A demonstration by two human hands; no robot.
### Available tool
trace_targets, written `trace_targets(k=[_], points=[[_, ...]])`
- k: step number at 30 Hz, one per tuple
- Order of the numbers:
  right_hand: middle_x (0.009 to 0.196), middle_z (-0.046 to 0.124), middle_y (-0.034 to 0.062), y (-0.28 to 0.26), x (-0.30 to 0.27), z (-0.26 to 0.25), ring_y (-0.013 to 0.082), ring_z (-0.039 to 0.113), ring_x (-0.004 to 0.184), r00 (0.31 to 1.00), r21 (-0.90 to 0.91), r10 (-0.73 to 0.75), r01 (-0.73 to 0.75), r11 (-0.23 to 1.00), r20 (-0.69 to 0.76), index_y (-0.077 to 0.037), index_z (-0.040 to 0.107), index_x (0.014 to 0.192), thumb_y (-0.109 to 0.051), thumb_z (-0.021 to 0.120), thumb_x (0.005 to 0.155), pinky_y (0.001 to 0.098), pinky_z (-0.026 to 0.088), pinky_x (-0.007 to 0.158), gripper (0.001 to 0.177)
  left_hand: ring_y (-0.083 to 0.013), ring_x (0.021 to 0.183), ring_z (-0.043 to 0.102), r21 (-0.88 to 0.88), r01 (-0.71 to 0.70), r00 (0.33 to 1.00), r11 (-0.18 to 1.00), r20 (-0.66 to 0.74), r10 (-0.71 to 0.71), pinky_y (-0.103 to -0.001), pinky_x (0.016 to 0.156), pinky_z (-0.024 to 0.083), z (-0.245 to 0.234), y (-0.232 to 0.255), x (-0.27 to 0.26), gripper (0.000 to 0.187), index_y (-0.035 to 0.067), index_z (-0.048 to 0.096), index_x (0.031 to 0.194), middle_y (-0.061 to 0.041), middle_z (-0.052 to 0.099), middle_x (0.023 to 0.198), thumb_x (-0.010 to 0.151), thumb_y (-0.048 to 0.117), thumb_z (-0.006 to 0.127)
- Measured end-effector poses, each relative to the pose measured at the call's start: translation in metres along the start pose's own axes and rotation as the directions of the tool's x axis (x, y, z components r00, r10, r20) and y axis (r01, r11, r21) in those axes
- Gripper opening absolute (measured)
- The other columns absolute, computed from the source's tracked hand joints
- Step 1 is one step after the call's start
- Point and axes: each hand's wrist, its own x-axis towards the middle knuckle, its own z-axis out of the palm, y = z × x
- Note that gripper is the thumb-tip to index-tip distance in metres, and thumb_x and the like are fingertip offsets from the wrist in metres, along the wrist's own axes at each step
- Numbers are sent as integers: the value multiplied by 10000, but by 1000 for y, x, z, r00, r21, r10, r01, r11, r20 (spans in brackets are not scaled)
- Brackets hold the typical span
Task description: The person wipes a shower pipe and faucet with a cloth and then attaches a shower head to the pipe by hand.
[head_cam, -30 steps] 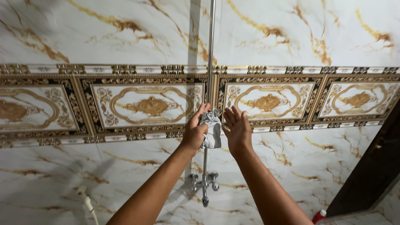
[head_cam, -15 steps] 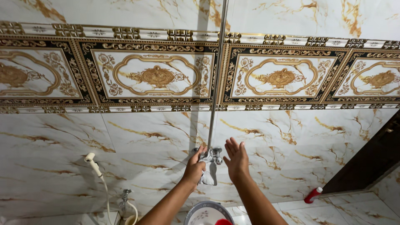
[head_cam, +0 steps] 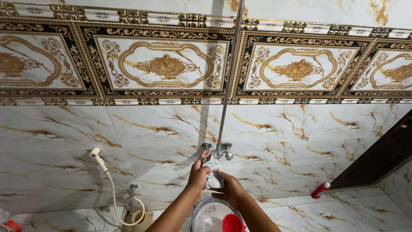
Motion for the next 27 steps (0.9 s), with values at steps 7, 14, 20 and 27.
trace_targets(k=[7,14,20,27], points=[[925,714,54,17,38,42,179,675,812,981,9,-181,182,983,-65,-103,678,1067,-229,698,912,393,599,705,201,-167,1101,607,-8,2,999,1000,41,-2,-293,974,488,-47,0,13,756,-5,400,1541,-87,616,1420,823,16,639],[980,721,34,23,83,129,182,694,873,977,44,-141,150,988,-163,-135,638,1086,-229,703,924,415,600,745,198,-130,1194,599,-110,33,999,993,-13,-35,-279,1031,458,-154,24,41,728,-19,378,1547,-114,611,1429,899,117,681],[1061,718,52,46,142,214,216,702,954,990,98,-69,81,992,-119,-128,609,1108,-169,637,945,472,611,829,171,-171,1259,588,-16,-23,990,1000,-140,20,-296,1072,435,-254,37,63,705,-10,399,1537,-133,586,1473,885,77,653],[1185,723,117,79,215,307,258,725,1016,1000,122,10,-11,992,13,-46,658,1189,-167,546,976,451,620,863,269,-186,1336,546,69,-48,943,996,-325,68,-298,1107,383,-377,43,68,656,14,449,1536,-131,564,1501,888,38,546]])
